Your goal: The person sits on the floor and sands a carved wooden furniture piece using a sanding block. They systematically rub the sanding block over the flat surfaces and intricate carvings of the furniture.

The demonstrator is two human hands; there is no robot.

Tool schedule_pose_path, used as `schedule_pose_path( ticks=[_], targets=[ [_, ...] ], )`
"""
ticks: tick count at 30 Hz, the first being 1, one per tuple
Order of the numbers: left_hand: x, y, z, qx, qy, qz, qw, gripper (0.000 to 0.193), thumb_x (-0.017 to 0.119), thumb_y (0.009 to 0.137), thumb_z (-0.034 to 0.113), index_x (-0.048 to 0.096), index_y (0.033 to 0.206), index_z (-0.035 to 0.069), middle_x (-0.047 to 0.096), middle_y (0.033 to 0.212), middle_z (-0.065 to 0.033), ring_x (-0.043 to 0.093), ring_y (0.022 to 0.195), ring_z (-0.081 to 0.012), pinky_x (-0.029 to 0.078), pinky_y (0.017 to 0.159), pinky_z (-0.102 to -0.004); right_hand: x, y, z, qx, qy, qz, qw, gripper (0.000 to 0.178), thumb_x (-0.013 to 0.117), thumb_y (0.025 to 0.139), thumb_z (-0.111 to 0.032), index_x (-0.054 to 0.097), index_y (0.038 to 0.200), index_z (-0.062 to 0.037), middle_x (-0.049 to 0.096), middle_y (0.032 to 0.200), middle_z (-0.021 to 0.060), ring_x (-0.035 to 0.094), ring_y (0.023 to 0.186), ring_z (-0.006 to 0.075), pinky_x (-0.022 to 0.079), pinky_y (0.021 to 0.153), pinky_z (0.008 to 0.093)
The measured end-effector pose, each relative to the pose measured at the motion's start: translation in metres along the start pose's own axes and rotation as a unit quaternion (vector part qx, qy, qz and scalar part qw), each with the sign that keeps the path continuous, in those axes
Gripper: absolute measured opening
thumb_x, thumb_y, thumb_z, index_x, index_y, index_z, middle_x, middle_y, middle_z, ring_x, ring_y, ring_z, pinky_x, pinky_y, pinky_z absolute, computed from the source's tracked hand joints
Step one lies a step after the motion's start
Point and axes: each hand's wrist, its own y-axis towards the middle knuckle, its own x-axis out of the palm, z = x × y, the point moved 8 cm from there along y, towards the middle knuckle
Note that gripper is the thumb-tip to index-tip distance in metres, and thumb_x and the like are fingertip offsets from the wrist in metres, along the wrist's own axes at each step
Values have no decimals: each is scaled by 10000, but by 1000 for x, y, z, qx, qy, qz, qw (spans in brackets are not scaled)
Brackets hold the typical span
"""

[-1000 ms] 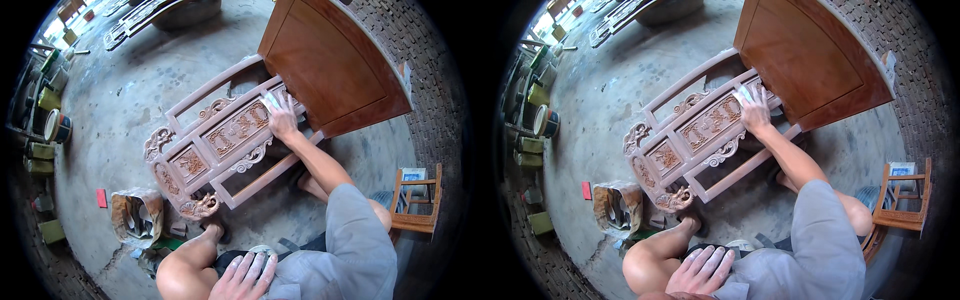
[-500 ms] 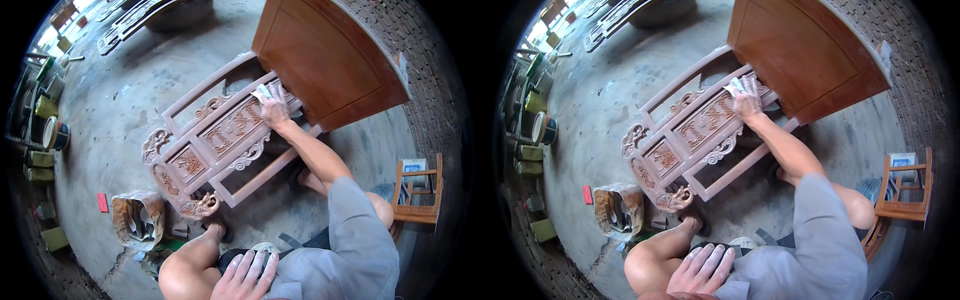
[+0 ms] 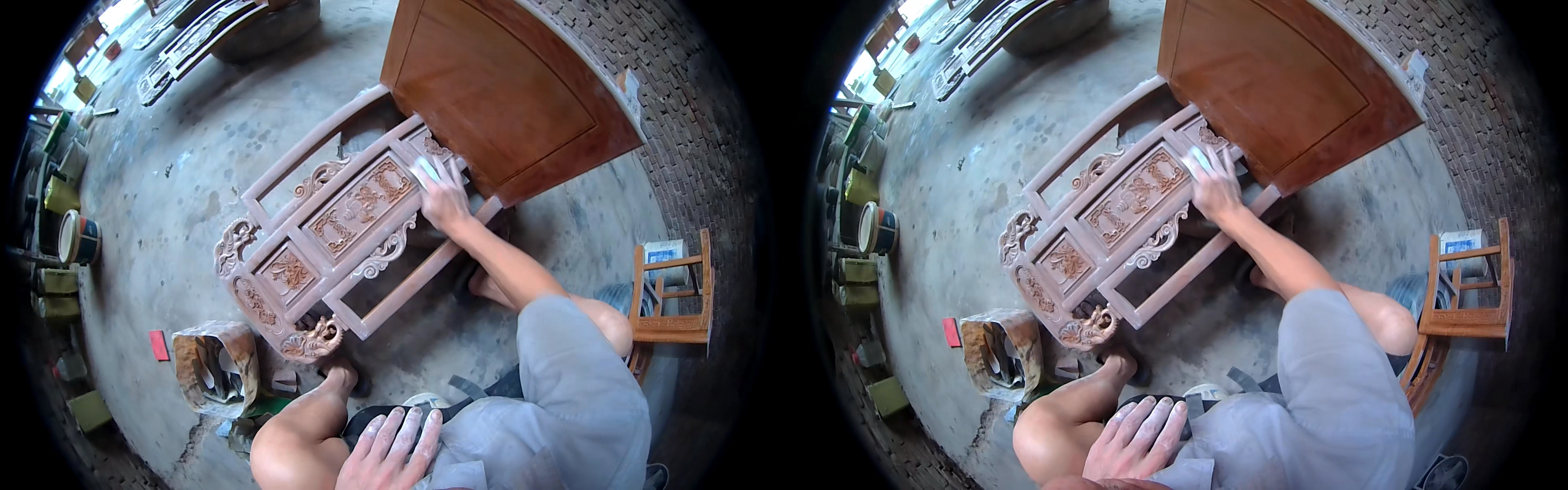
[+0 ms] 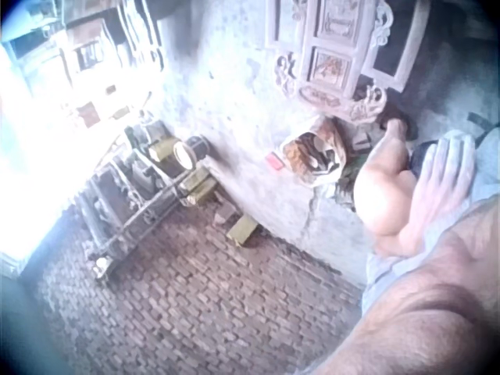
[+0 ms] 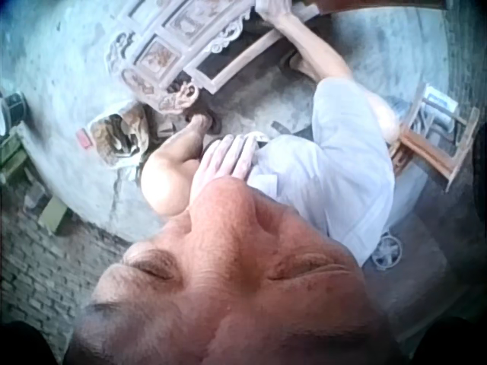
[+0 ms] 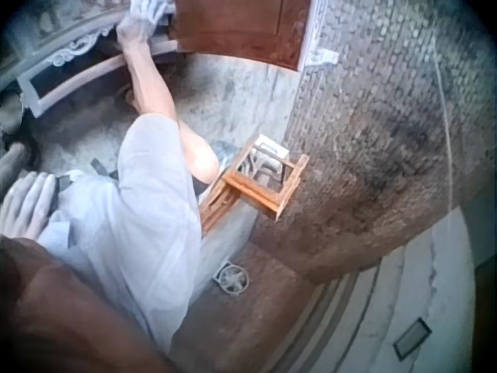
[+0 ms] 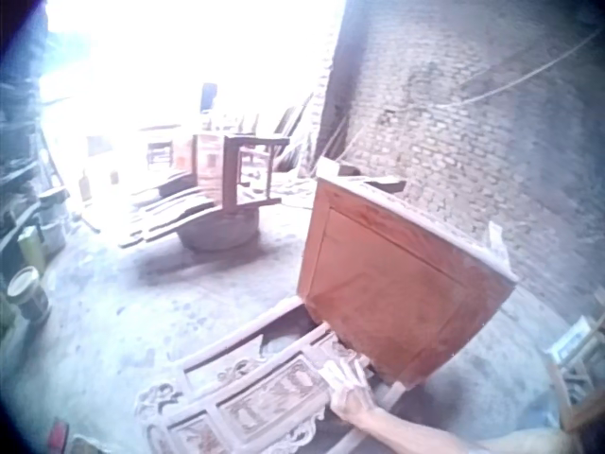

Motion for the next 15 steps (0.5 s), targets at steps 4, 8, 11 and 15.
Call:
schedule_pose_path(
  ticks=[4, 8, 11, 15],
  targets=[
    [-2, -2, 0, -4, -1, 6, 1000, 537, 613, 987, 220, 523, 1495, 72, 616, 1395, -130, 580, 1310, -302, 446, 1145, -435, -12, -27, 0, 1, -13, 12, 1000, 443, 588, 987, -150, 636, 1388, 32, 650, 1416, 244, 561, 1374, 449, 279, 1244, 619],
    [-3, 3, 2, -1, -16, 8, 1000, 541, 628, 980, 220, 530, 1491, 72, 625, 1383, -131, 591, 1297, -303, 454, 1137, -434, 5, 23, 8, -17, 26, -9, 999, 456, 624, 916, -95, 647, 1353, 35, 686, 1330, 271, 609, 1319, 415, 355, 1237, 542],
    [-12, 9, 5, 34, 15, 83, 996, 541, 680, 957, 217, 569, 1469, 79, 669, 1323, -127, 638, 1237, -301, 490, 1099, -436, -15, 2, 27, -100, 64, -47, 992, 555, 640, 829, 16, 620, 1383, 40, 688, 1322, 265, 643, 1263, 419, 436, 1189, 497],
    [3, 3, 1, 44, 52, 164, 984, 539, 723, 936, 214, 605, 1446, 86, 710, 1261, -116, 682, 1178, -293, 521, 1066, -436, -54, -13, 60, 40, 251, -109, 961, 546, 597, 940, 28, 551, 1484, 10, 729, 1252, 249, 715, 1165, 391, 550, 1028, 400]
  ],
)
